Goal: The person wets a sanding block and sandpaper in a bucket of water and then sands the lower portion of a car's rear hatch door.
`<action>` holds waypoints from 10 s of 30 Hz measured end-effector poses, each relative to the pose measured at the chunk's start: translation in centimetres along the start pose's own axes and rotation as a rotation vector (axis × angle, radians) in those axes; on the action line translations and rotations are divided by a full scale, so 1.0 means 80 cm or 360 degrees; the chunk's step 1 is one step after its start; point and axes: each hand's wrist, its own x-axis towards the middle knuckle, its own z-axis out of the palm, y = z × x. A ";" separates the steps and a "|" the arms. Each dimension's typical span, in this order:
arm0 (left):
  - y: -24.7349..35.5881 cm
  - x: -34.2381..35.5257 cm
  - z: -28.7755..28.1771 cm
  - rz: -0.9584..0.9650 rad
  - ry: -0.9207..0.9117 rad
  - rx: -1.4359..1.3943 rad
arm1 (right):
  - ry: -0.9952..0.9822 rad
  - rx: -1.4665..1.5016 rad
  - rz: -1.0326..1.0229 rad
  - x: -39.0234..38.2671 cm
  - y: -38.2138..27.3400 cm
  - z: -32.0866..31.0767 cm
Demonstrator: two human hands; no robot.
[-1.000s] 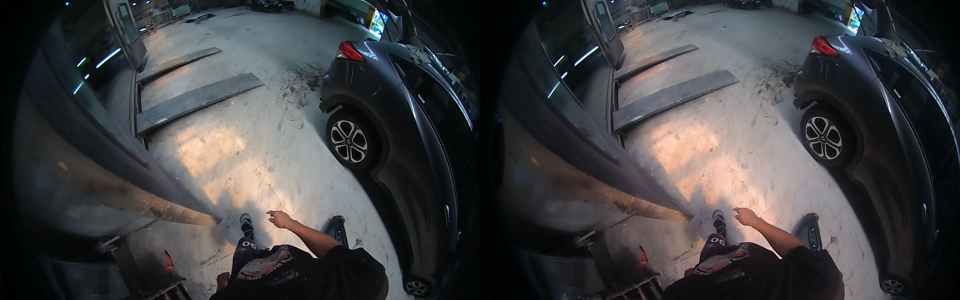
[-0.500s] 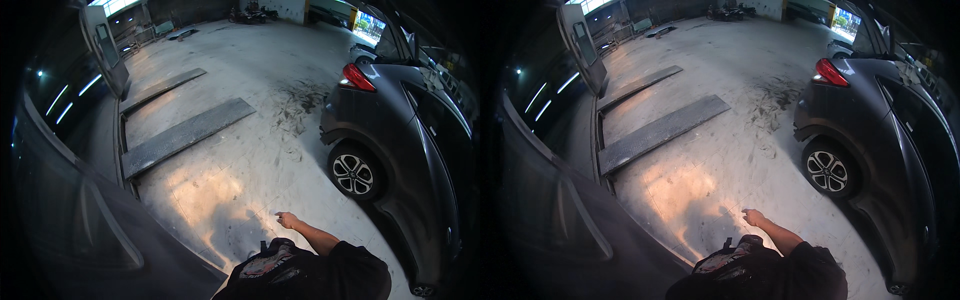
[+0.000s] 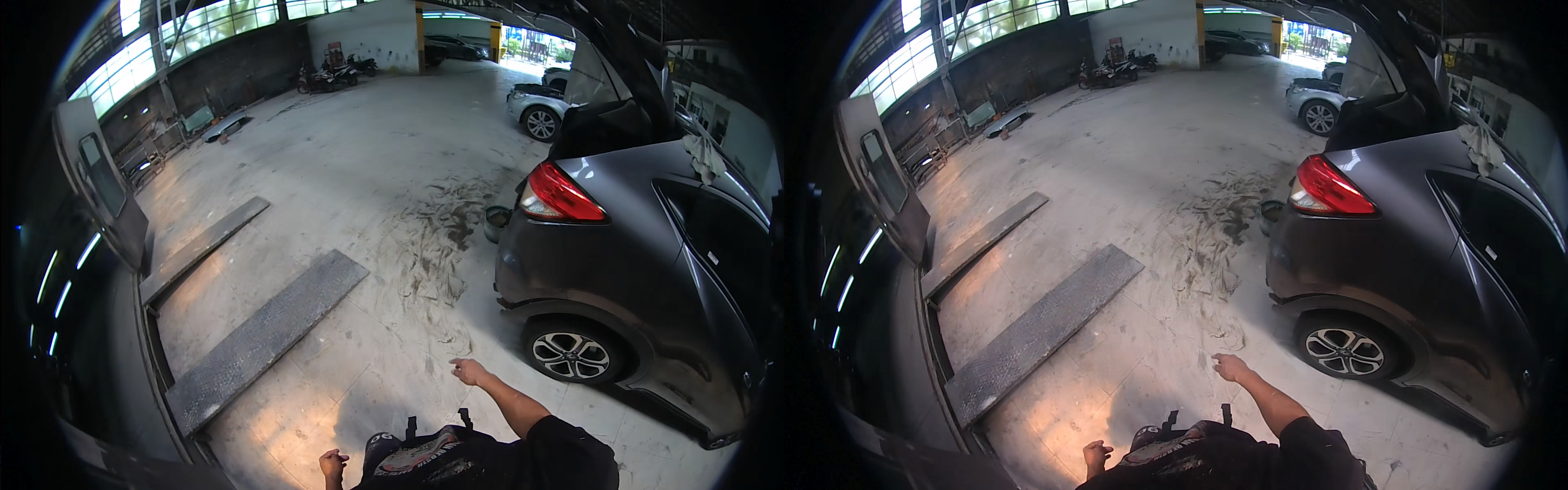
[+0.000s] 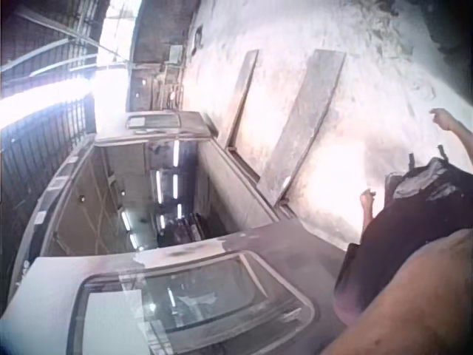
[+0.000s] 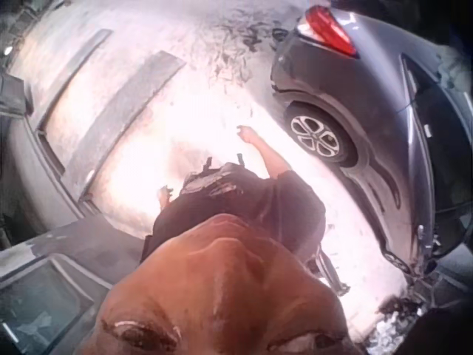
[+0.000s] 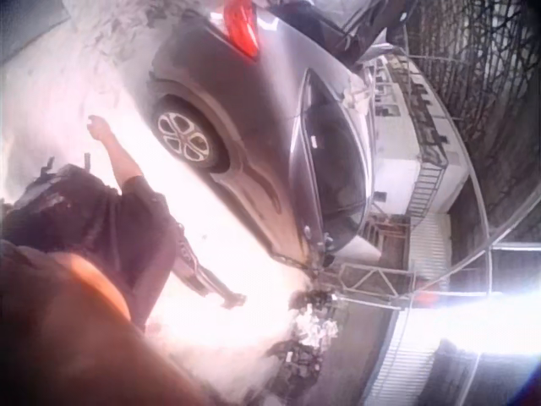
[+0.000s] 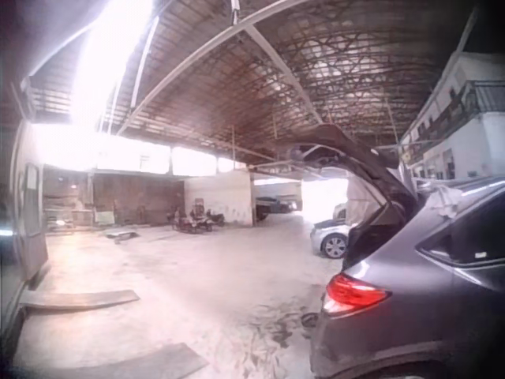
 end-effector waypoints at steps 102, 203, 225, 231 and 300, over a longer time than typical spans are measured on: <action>1.873 0.875 2.076 0.1651 -0.2935 -0.0053 | 0.2365 -0.3453 0.1027 1.083 -0.165 -1.557; 1.138 0.642 2.474 -0.0713 -0.2768 0.1343 | 0.1922 0.0528 0.3453 1.257 0.459 -0.852; 1.036 0.619 2.501 -0.0933 -0.2999 0.1417 | 0.1977 0.0512 0.3813 1.243 0.563 -0.849; 1.018 0.615 2.506 -0.0948 -0.3116 0.1407 | 0.1959 0.0523 0.3879 1.236 0.584 -0.837; 0.624 0.927 2.359 0.3337 -0.4149 0.2347 | 0.1899 0.1000 0.3248 1.431 1.087 -0.479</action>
